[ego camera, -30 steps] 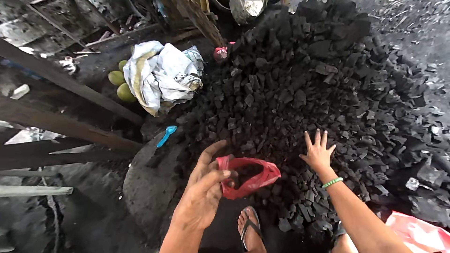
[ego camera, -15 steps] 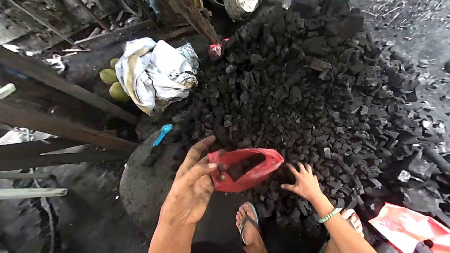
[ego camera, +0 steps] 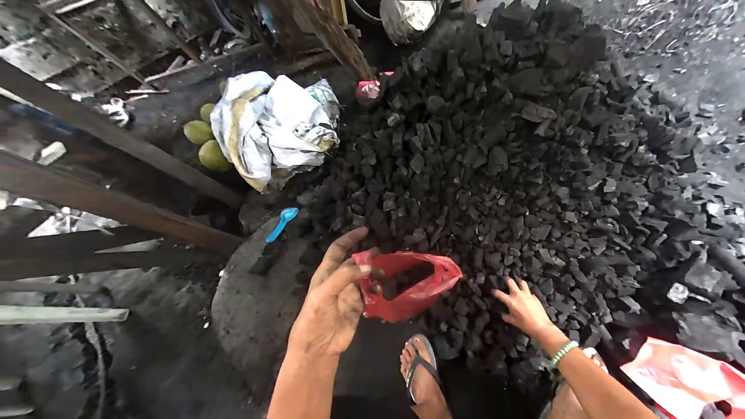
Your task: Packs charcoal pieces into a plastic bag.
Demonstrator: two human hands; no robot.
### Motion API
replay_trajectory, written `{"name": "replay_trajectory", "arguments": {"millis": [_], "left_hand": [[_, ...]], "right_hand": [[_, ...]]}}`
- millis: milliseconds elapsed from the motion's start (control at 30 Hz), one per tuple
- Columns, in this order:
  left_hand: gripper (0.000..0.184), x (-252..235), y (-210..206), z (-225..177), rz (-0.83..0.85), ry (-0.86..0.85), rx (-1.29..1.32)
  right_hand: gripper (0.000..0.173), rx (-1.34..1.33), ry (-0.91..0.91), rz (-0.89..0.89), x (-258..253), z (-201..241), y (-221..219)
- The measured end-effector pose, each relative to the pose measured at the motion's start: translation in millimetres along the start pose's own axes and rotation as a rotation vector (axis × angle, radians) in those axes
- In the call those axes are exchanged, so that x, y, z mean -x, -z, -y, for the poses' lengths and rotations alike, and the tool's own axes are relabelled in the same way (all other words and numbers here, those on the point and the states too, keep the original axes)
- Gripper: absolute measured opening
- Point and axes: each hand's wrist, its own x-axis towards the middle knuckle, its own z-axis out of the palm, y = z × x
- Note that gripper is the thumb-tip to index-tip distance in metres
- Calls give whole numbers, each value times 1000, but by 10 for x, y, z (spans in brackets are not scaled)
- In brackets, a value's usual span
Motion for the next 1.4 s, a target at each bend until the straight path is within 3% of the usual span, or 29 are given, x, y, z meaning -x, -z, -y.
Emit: {"name": "replay_trajectory", "arguments": {"millis": [100,267,367,433,467,533,600,667,767,867,933,967,1100,1233,1400], "left_hand": [[52,8,12,-6,10,30,13],[49,20,-71,13,78,42,-16],[50,27,-170,37,131,66,-45],[52,24,-219,52,168,100,-42],[52,23,-239,57,176,116,-34],[50,21,-267,65,183,142,-11],[48,31,-289,58,160,167,3],[46,37,-300,51,111,178,32],[46,35,-261,28,45,133,48],[47,39,-212,2,21,69,33],[47,37,-202,-4,7,44,32],[48,41,-202,-6,-1,33,22],[48,51,-155,-8,-21,-34,-7],[46,61,-66,-37,-58,-58,-29],[43,72,-8,-59,-99,-51,-14]], "right_hand": [[48,-235,-61,-125,-63,-11,155],[15,-913,-196,-354,-152,95,677],[11,-1349,24,-355,-11,517,1046],[12,-1449,316,-184,86,888,1208],[11,-1367,466,-84,89,1074,1239],[13,-956,618,17,58,1456,1260],[24,-417,612,75,-27,1756,1199],[34,-137,534,198,-76,1868,1198],[25,-392,633,94,-95,1608,1443],[23,-727,427,-187,-287,1156,1574],[25,-568,233,-306,-555,832,1359],[29,-394,178,-286,-641,680,1133],[84,4,85,-103,-463,430,77],[61,123,58,-110,-105,302,-166],[60,195,-27,81,-181,212,90]]}}
